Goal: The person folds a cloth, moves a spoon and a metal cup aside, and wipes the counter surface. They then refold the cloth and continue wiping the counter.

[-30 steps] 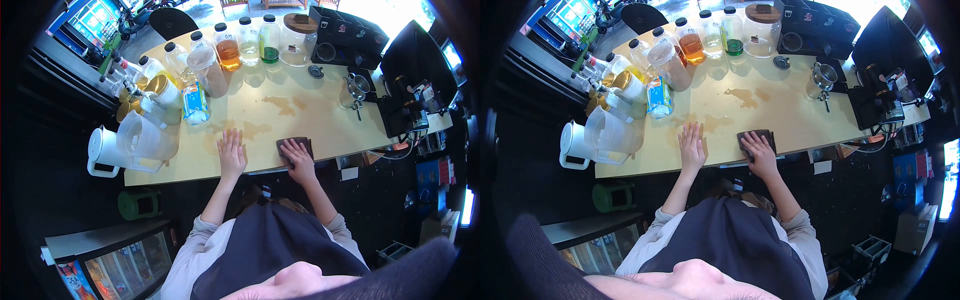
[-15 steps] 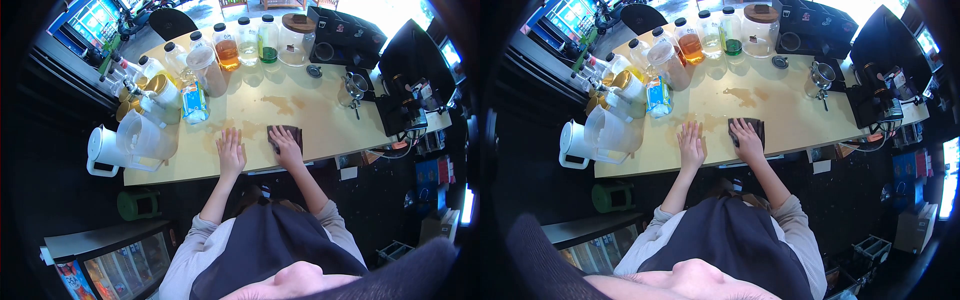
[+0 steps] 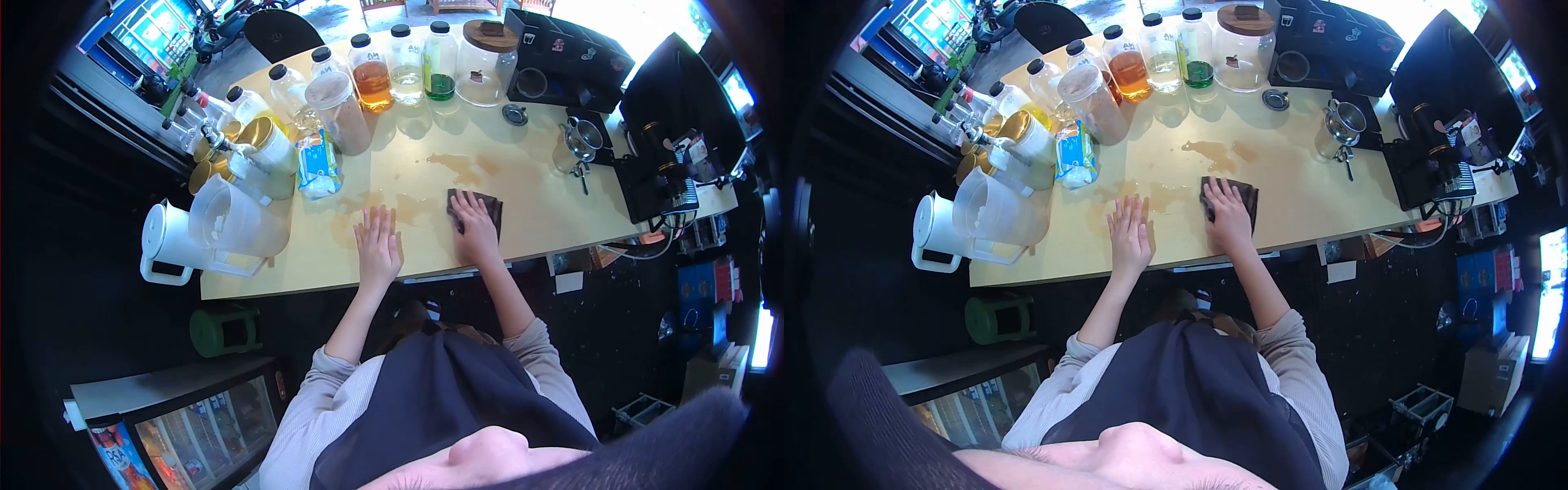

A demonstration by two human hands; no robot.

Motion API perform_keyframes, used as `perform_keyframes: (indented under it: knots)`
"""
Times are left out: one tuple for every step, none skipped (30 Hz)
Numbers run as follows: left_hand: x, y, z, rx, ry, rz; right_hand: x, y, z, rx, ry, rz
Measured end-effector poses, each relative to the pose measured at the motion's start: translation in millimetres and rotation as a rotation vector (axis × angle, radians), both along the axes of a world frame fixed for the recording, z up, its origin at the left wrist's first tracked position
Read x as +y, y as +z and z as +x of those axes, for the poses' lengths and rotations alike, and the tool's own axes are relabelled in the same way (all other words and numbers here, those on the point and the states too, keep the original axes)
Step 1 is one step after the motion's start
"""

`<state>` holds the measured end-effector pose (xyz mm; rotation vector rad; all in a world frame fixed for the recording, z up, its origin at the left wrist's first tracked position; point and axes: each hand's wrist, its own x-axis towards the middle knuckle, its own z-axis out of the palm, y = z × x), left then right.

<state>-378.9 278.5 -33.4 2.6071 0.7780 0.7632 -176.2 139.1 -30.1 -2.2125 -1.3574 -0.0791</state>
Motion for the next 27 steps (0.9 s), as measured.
perform_keyframes:
  knots:
    - [0.1,-0.3,-0.1,0.007,0.003,0.002,1.2,2.1,-2.3,-0.006,0.055,-0.014]
    - [0.0,-0.8,0.1,0.013,0.007,0.004,-0.8,4.1,-5.3,-0.002,0.102,0.006]
    - [-0.3,-1.3,0.3,0.013,0.005,0.004,-5.7,6.3,-7.6,-0.002,0.1,0.006]
    - [-0.1,-1.6,0.3,0.017,0.009,0.003,-11.7,8.9,-9.8,0.04,0.182,0.007]
    - [0.5,-1.9,0.1,0.022,0.014,0.003,-17.8,11.6,-11.9,0.081,0.264,0.009]
    - [0.8,-1.6,0.1,0.022,0.016,0.004,-24.9,21.9,-14.4,0.135,0.277,0.044]
    - [0.7,-1.4,0.2,0.021,0.014,0.004,-30.3,19.1,-11.5,0.135,0.28,0.044]
    - [0.8,-1.1,0.0,0.021,0.012,0.004,-36.2,14.3,-6.4,0.129,0.251,0.069]
    - [0.8,-1.1,0.2,0.022,0.018,0.006,-38.8,12.1,-2.7,0.124,0.223,0.093]
    - [0.3,-1.1,0.6,0.019,0.016,0.006,-37.4,9.1,0.5,0.139,0.173,0.113]
    - [0.1,-1.1,0.3,0.015,0.013,0.005,-32.8,5.0,2.2,0.139,0.178,0.114]
    - [0.2,-1.2,-0.2,0.015,0.016,0.005,-26.8,4.3,3.3,0.118,0.113,0.119]
    - [0.0,-1.2,0.1,0.017,0.016,0.008,-20.7,3.6,4.5,0.095,0.045,0.124]
    - [-0.3,-1.1,0.9,0.018,0.014,0.011,-12.8,2.6,4.6,0.065,0.02,0.089]
    - [-0.3,-1.5,1.4,0.016,0.013,0.011,-4.9,4.5,3.1,0.063,0.02,0.09]
    - [-0.2,-1.7,1.4,0.016,0.014,0.014,3.1,6.3,0.7,0.026,0.024,0.079]
    - [-0.1,-2.1,1.3,0.016,0.015,0.017,8.9,8.1,-2.3,-0.011,0.029,0.068]
    - [0.1,-1.3,1.3,0.015,0.014,0.018,11.9,9.6,-4.4,-0.02,0.063,0.055]
    - [0.0,-0.7,1.3,0.008,0.012,0.014,11.1,10.4,-4.6,-0.02,0.062,0.056]
    - [-0.2,-0.2,1.2,0.002,0.011,0.009,9.3,11.1,-6.0,-0.002,0.114,0.05]
    - [0.0,-0.6,0.9,0.002,0.01,0.01,7.3,10.9,-7.6,0.017,0.166,0.045]
    - [0.4,-1.0,0.7,0.002,0.011,0.01,1.6,11.9,-7.4,0.045,0.178,0.054]
    - [1.1,-1.7,0.7,0.0,0.011,0.009,-4.8,10.4,-6.9,0.043,0.178,0.054]
    - [1.6,-1.2,0.7,-0.002,0.011,0.008,-11.8,7.5,-5.4,0.054,0.144,0.059]
    - [1.7,-1.1,0.6,-0.002,0.009,-0.002,-17.3,4.6,-2.3,0.065,0.111,0.063]
    - [1.6,-1.4,0.4,-0.003,0.01,-0.013,-19.7,-1.4,1.7,0.074,0.07,0.061]
    - [1.9,-0.9,0.7,-0.004,0.014,-0.016,-17.4,-0.2,2.1,0.074,0.074,0.057]
